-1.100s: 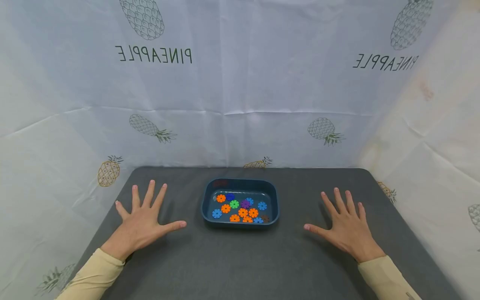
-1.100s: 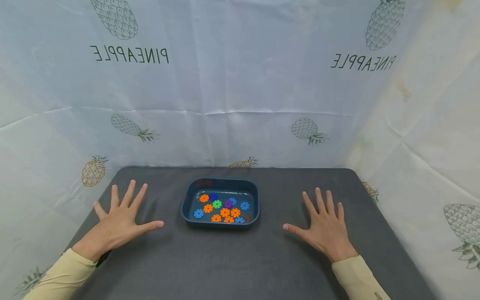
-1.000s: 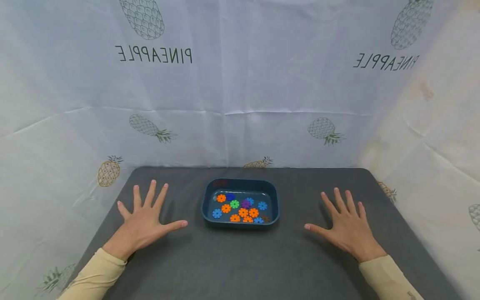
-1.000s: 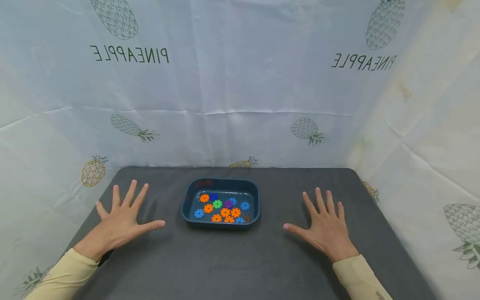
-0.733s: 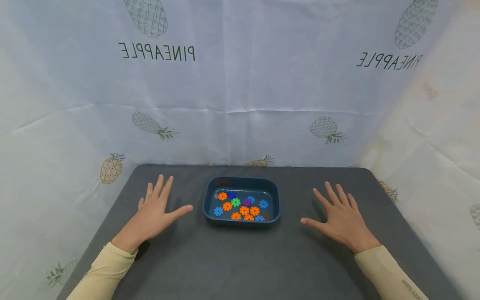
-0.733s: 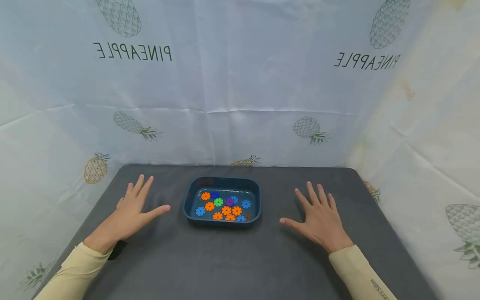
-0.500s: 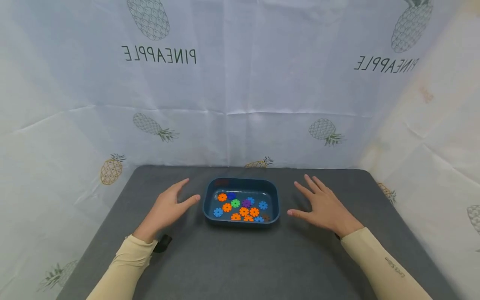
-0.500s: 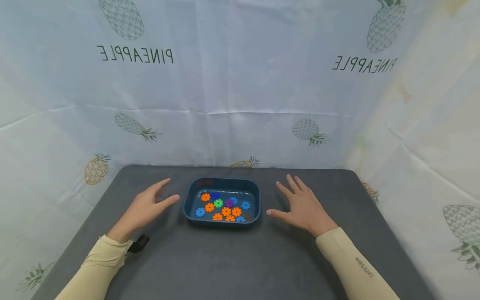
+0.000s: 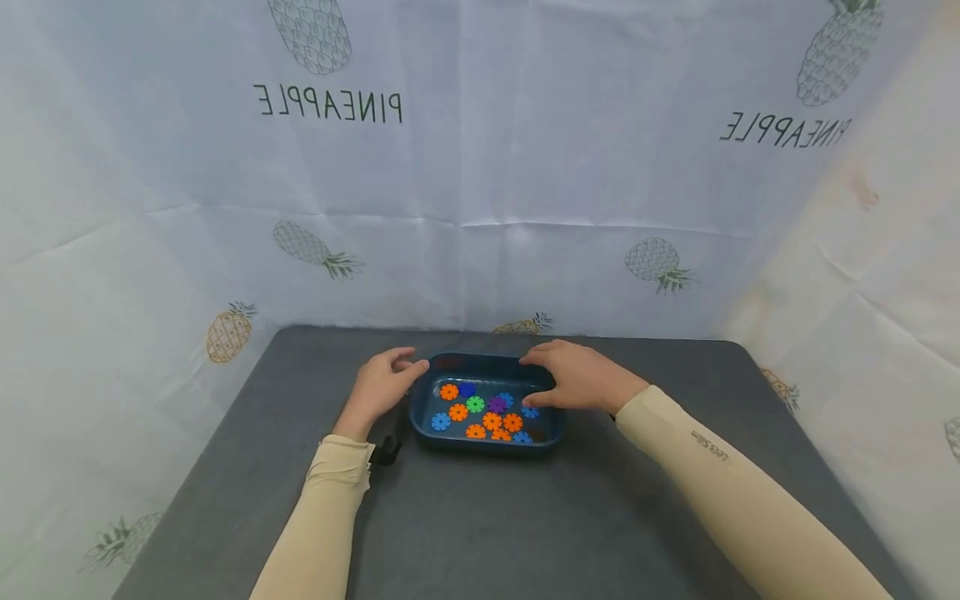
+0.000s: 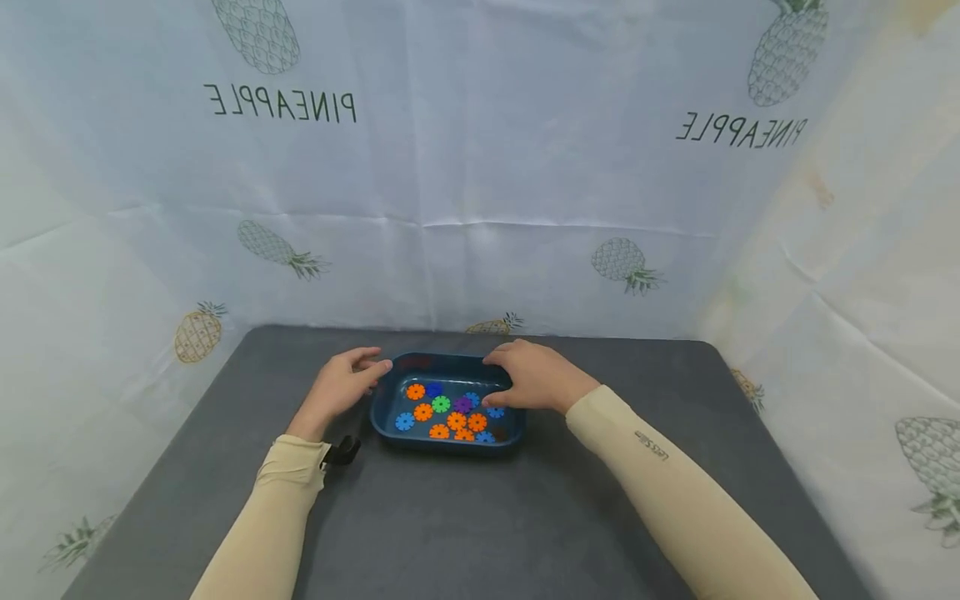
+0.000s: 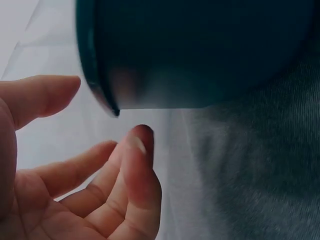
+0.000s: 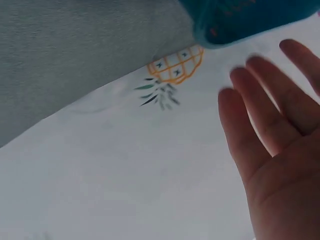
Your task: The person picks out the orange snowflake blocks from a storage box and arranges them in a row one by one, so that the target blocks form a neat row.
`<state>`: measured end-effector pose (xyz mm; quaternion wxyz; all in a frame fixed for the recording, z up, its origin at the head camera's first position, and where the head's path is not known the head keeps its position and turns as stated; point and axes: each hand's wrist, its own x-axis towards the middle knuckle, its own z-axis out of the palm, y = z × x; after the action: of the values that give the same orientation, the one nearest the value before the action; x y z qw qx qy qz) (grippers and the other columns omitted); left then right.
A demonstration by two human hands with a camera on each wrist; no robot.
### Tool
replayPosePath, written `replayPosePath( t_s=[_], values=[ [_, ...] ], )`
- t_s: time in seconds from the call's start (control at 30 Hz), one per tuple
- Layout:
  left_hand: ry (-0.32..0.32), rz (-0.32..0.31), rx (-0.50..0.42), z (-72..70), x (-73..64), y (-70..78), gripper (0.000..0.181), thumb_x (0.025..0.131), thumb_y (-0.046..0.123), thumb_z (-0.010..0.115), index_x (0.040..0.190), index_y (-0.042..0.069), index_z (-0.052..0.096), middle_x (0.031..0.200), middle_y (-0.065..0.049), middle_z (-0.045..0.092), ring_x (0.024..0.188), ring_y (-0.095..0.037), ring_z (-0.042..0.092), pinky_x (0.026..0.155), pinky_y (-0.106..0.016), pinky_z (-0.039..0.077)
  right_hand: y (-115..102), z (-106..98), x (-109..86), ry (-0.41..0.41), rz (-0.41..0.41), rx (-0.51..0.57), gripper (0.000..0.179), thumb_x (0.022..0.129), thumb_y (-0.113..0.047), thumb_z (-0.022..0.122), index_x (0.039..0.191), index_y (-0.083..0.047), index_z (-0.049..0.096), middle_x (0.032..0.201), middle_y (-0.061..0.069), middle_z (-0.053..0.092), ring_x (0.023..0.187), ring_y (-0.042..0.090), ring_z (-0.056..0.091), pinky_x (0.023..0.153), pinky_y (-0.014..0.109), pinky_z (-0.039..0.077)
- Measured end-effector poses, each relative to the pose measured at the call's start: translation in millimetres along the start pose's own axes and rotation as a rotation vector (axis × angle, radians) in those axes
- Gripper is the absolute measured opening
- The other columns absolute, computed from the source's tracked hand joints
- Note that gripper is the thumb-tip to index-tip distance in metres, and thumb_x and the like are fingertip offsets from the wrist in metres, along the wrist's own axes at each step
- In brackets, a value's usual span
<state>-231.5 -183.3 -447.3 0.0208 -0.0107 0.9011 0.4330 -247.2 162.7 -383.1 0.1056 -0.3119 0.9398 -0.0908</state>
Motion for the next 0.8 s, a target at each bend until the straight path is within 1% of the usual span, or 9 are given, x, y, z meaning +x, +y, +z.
replayPosePath(
  t_s=[0.1,0.23,0.33,0.4,0.47,0.6,0.7,0.8],
  values=[
    [0.005,-0.008,-0.018,0.3,3.2,-3.9,0.065,0.106,0.047,0.067,0.156,0.008,0.057,0.130,-0.019,0.075,0.096,-0.027,0.076,0.088,-0.047,0.063,-8.9,-0.8,16.2,-0.055,-0.018,-0.009,0.069,0.096,-0.051,0.080,0.153,-0.015,0.062,0.159,0.010,0.058,0.149,0.035,0.054,0.120,0.058,0.047],
    [-0.017,-0.009,-0.035,2.3,4.7,-7.4,0.060,0.106,0.042,0.068,0.155,0.008,0.059,0.122,-0.017,0.078,0.086,-0.020,0.073,0.083,-0.041,0.064,-18.5,1.7,30.5,-0.135,-0.035,-0.010,0.064,0.096,-0.044,0.082,0.151,-0.014,0.065,0.154,0.008,0.064,0.142,0.032,0.061,0.116,0.054,0.051],
    [-0.028,-0.001,-0.044,4.7,6.0,-8.3,0.058,0.106,0.040,0.068,0.154,0.009,0.060,0.117,-0.015,0.078,0.081,-0.018,0.071,0.079,-0.038,0.063,-24.0,5.0,37.4,-0.193,-0.039,-0.030,0.055,0.096,-0.040,0.084,0.142,-0.014,0.070,0.142,0.007,0.071,0.126,0.027,0.068,0.108,0.050,0.057],
    [-0.031,0.001,-0.050,6.4,6.5,-7.8,0.056,0.106,0.038,0.069,0.153,0.009,0.061,0.114,-0.014,0.079,0.078,-0.018,0.070,0.075,-0.036,0.061,-27.4,6.4,40.6,-0.225,-0.035,-0.053,0.048,0.095,-0.038,0.085,0.136,-0.014,0.074,0.133,0.005,0.075,0.114,0.023,0.071,0.103,0.047,0.059],
    [-0.036,-0.004,-0.059,7.2,6.8,-7.8,0.054,0.106,0.035,0.069,0.153,0.010,0.062,0.110,-0.013,0.079,0.076,-0.019,0.069,0.071,-0.033,0.058,-31.3,7.9,44.3,-0.250,-0.033,-0.071,0.042,0.094,-0.037,0.086,0.130,-0.014,0.077,0.125,0.004,0.077,0.103,0.019,0.071,0.097,0.044,0.061],
    [-0.036,-0.011,-0.088,6.6,6.4,-8.0,0.049,0.105,0.029,0.069,0.151,0.011,0.064,0.101,-0.011,0.078,0.071,-0.022,0.066,0.065,-0.032,0.053,-40.1,10.8,52.5,-0.285,-0.039,-0.107,0.034,0.094,-0.035,0.087,0.121,-0.016,0.079,0.113,0.000,0.077,0.090,0.014,0.068,0.090,0.040,0.061],
    [-0.032,-0.006,-0.101,5.8,6.0,-8.5,0.048,0.105,0.026,0.069,0.150,0.010,0.064,0.095,-0.011,0.077,0.068,-0.024,0.065,0.062,-0.033,0.050,-45.0,14.6,58.0,-0.302,-0.044,-0.122,0.029,0.093,-0.033,0.087,0.117,-0.016,0.080,0.105,-0.004,0.076,0.085,0.012,0.067,0.085,0.038,0.061],
    [-0.035,-0.002,-0.101,6.1,5.8,-9.5,0.049,0.105,0.026,0.069,0.150,0.010,0.064,0.094,-0.012,0.077,0.066,-0.023,0.064,0.062,-0.033,0.049,-47.2,19.8,61.4,-0.323,-0.028,-0.119,0.025,0.093,-0.031,0.088,0.112,-0.018,0.080,0.100,-0.006,0.074,0.082,0.011,0.066,0.082,0.037,0.061]
  ],
)
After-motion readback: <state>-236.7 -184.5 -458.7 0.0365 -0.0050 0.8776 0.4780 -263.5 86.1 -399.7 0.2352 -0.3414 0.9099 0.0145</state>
